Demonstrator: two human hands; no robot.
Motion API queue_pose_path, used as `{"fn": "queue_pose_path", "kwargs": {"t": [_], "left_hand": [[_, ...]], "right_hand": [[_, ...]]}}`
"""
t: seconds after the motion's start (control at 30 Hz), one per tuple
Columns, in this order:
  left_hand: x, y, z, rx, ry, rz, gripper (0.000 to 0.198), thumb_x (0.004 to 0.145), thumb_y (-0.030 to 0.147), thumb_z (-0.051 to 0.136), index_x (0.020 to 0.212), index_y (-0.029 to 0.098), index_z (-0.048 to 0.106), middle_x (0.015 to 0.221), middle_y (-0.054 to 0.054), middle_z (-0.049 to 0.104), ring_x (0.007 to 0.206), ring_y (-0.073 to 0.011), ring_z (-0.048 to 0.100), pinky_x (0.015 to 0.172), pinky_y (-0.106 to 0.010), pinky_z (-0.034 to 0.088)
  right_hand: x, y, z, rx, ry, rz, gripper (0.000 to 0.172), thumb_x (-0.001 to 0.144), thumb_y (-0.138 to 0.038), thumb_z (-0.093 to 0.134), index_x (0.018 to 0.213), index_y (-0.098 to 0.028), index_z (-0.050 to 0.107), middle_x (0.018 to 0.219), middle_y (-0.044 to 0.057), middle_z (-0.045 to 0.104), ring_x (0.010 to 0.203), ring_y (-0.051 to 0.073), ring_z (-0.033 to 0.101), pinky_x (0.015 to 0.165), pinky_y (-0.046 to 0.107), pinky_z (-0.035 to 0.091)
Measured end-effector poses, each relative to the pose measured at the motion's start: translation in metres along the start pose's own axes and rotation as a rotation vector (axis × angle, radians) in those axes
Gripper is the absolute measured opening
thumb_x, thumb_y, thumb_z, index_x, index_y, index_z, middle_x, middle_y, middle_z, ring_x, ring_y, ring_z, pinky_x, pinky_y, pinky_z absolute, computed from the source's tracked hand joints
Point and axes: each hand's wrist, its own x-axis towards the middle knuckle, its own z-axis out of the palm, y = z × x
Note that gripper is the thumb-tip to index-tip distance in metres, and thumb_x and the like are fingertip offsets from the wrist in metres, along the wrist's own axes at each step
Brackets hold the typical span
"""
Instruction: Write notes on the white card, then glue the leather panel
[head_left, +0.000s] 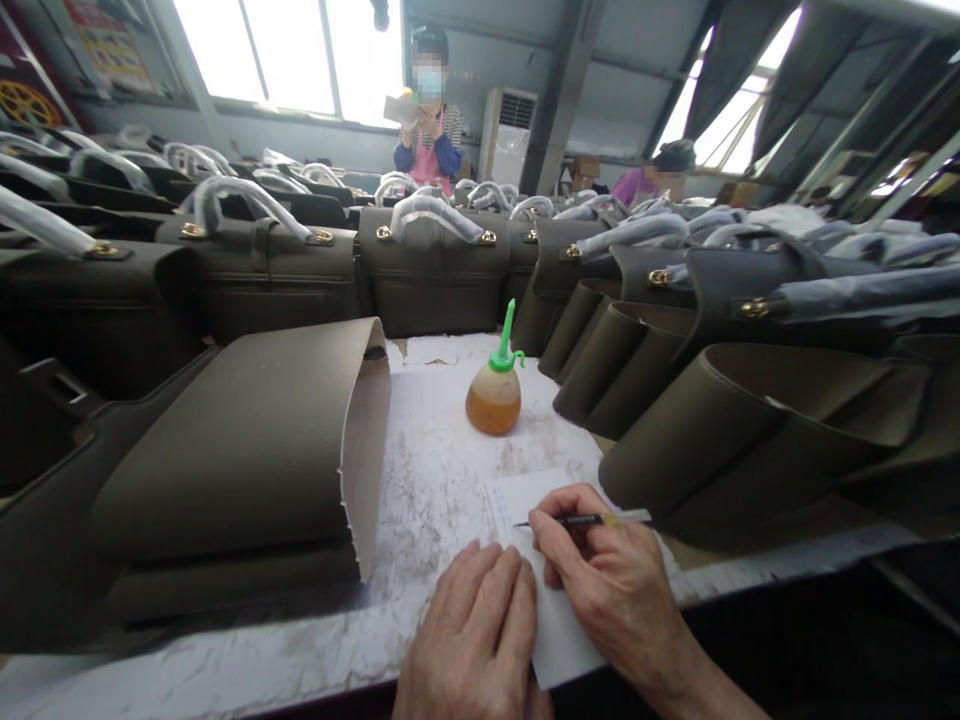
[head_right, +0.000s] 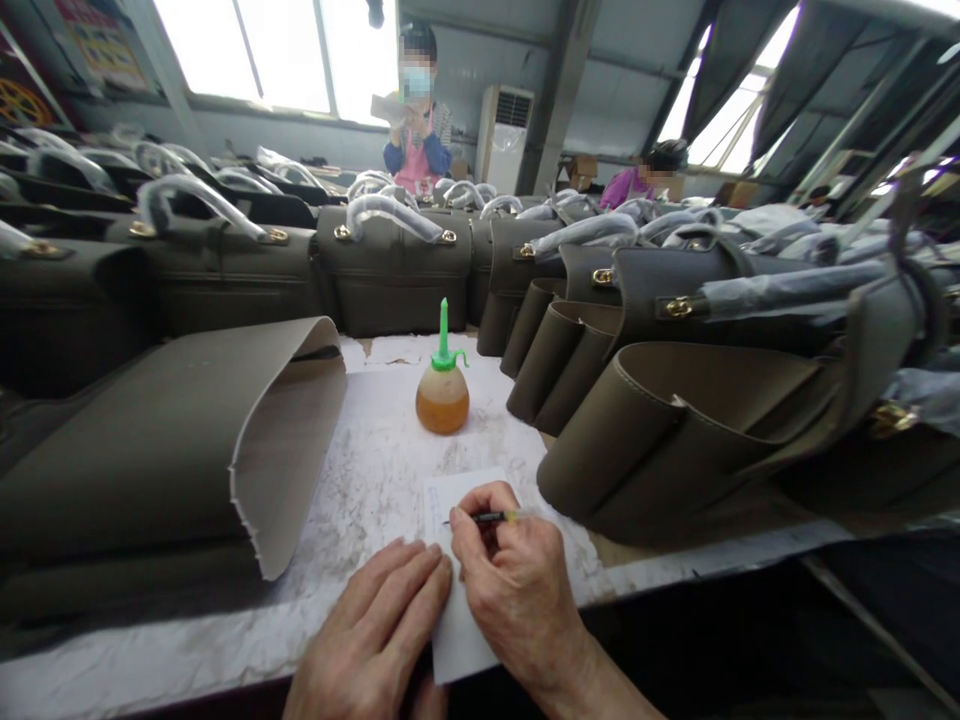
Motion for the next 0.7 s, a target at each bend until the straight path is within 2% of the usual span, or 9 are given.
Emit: {"fn": "queue_pose_path", "kwargs": {"t": [0.13,0.4,0.7], "left_hand": [[0.000,0.001,-0.002,0.013,0.001,0.008,0.041,0.077,0.013,0.036,0.109,0.007,0.060,0.108,-0.009,0.066,0.114,-0.0221,0.051,0.101,-0.035,0.043],[0.004,0.002,-0.012,0.029,-0.099,0.021,0.042,0.074,0.007,0.039,0.110,0.006,0.060,0.111,-0.011,0.065,0.113,-0.0235,0.052,0.099,-0.037,0.048],[0.001,0.002,-0.009,0.009,-0.086,0.005,0.043,0.074,0.007,0.039,0.111,0.005,0.060,0.112,-0.011,0.065,0.114,-0.0247,0.052,0.097,-0.039,0.049]], "right_hand": [[0.001,0.000,0.000,-0.014,0.018,-0.054,0.044,0.088,-0.026,0.047,0.045,-0.020,0.049,0.063,-0.003,0.059,0.045,0.004,0.054,0.047,0.017,0.038],[-0.001,0.002,0.000,0.009,-0.005,-0.042,0.044,0.089,-0.024,0.047,0.045,-0.020,0.049,0.064,-0.003,0.058,0.047,0.003,0.055,0.048,0.015,0.038],[0.000,0.002,0.000,0.013,-0.006,-0.051,0.044,0.088,-0.023,0.047,0.044,-0.021,0.049,0.066,-0.003,0.059,0.049,0.003,0.056,0.049,0.014,0.038]]}}
